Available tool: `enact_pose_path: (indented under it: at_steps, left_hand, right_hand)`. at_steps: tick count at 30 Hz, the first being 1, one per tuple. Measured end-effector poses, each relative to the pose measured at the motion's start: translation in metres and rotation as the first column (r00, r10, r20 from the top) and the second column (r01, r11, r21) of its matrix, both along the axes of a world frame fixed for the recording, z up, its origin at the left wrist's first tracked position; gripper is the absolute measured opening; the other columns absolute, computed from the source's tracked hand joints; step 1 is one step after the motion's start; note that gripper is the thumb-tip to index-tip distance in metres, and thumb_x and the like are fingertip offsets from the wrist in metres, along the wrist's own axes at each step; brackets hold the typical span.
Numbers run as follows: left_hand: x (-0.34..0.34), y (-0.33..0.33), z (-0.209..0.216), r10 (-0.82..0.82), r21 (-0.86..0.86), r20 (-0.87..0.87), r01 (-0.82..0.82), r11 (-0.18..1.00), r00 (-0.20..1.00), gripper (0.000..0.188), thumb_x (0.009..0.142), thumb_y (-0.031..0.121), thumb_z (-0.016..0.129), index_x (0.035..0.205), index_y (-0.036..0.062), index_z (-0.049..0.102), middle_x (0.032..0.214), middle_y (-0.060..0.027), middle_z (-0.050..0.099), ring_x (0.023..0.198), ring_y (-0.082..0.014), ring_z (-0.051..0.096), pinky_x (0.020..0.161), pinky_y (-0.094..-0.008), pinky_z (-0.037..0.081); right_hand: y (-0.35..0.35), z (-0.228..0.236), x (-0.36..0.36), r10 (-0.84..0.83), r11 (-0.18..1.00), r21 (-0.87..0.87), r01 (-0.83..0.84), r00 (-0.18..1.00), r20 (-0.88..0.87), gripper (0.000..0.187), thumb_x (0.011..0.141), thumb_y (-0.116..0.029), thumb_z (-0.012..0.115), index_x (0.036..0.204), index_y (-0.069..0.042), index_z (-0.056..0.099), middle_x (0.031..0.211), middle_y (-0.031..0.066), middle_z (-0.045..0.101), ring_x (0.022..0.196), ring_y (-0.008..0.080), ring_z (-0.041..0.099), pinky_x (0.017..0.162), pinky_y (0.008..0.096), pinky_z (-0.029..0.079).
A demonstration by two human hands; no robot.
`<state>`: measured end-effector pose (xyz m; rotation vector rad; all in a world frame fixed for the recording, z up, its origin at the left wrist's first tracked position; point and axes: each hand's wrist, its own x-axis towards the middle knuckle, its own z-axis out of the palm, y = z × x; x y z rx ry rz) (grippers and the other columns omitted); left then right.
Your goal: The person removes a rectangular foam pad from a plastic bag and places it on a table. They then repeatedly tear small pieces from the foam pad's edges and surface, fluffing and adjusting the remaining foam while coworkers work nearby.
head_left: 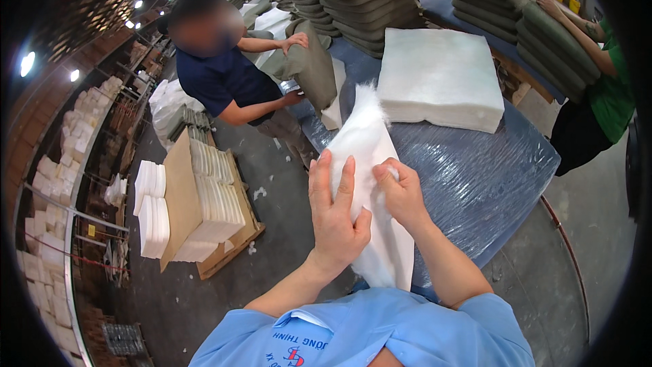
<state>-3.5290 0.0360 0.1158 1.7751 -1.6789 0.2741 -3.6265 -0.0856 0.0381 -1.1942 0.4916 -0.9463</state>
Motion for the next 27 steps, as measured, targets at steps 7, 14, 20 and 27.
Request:
enact_pose_path:
  at_steps: [7,14,20,27]
  left_hand:
    - [0.008,0.009,-0.001,0.048,0.007,-0.026,-0.048,0.999,0.999,0.082,0.076,-0.003,0.058,0.156,-0.0038,0.039,0.164,-0.0305,0.023,0.152,-0.0488,0.026,0.123,-0.0533,0.025]
    - [0.027,0.011,0.020,-0.320,0.064,-0.369,0.368,0.928,0.872,0.076,0.090,0.013,0.063,0.160,-0.0013,0.035,0.169,-0.0227,0.022,0.154,-0.0379,0.029,0.123,-0.0517,0.026]
    - [0.041,-0.006,0.015,-0.242,-0.192,-0.957,0.279,0.941,0.158,0.075,0.102,0.023,0.063,0.164,0.0035,0.025,0.162,-0.0147,0.039,0.144,-0.0240,0.043,0.118,-0.0374,0.036]
    - [0.044,-0.012,0.003,-0.139,-0.056,-0.917,0.224,0.973,0.374,0.061,0.097,0.012,0.065,0.154,0.0031,0.045,0.162,-0.0175,0.038,0.147,-0.0260,0.039,0.119,-0.0372,0.034]
  right_hand:
    - [0.016,0.019,-0.001,0.047,0.999,-0.032,-0.043,0.993,0.112,0.032,0.105,-0.032,0.064,0.091,-0.004,0.063,0.077,-0.0046,0.059,0.071,0.0045,0.048,0.063,0.0230,0.042]
    - [0.012,0.031,0.001,0.004,0.999,-0.034,-0.003,1.000,0.026,0.023,0.101,-0.021,0.068,0.096,0.000,0.063,0.080,0.0025,0.063,0.074,0.0071,0.054,0.064,0.0279,0.045]
    - [0.022,0.011,0.000,-0.067,0.982,-0.182,0.051,0.995,-0.078,0.013,0.098,-0.013,0.068,0.096,0.000,0.064,0.081,0.0032,0.067,0.075,0.0079,0.059,0.065,0.0274,0.047]
    - [-0.009,-0.049,-0.004,-0.108,0.987,0.102,0.125,0.982,-0.155,0.013,0.094,0.000,0.057,0.105,-0.002,0.064,0.091,0.0053,0.070,0.084,0.0108,0.064,0.073,0.0270,0.052]
